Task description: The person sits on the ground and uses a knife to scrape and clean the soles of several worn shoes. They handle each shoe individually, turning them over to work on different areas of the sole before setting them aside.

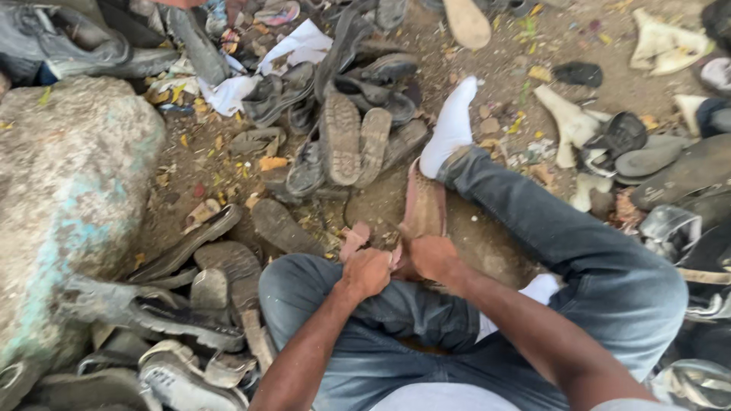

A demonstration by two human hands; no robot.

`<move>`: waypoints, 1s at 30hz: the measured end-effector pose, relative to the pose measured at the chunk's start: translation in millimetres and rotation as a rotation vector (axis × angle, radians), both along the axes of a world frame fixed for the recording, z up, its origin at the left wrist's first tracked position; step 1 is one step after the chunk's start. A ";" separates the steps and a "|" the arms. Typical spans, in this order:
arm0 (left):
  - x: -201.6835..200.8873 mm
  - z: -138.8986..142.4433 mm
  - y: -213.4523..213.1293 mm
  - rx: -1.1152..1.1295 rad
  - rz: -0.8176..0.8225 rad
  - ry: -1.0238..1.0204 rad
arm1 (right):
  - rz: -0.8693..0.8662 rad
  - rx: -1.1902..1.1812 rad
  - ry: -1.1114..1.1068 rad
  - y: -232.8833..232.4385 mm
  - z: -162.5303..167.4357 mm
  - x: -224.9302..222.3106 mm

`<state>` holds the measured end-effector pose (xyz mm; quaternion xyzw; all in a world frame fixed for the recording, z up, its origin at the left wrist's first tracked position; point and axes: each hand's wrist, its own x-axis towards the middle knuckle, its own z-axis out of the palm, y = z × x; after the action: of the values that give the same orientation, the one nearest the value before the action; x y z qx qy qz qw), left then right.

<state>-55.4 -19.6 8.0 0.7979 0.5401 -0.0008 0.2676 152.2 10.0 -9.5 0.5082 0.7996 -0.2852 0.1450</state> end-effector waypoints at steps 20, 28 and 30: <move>15.5 64.8 -99.0 0.447 -0.169 -0.171 | 0.138 -0.276 -0.271 -40.2 82.4 65.5; 13.9 77.6 -121.4 0.177 -0.151 -0.192 | 0.179 -0.223 -0.224 -18.2 109.8 23.2; 11.8 87.9 -122.0 0.181 -0.077 -0.186 | 0.190 -0.185 -0.210 -27.7 119.0 46.3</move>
<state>-43.6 -141.6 95.9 0.8356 0.4798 0.1115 0.2432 198.5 -17.7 109.6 0.4418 0.7948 -0.2880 0.3002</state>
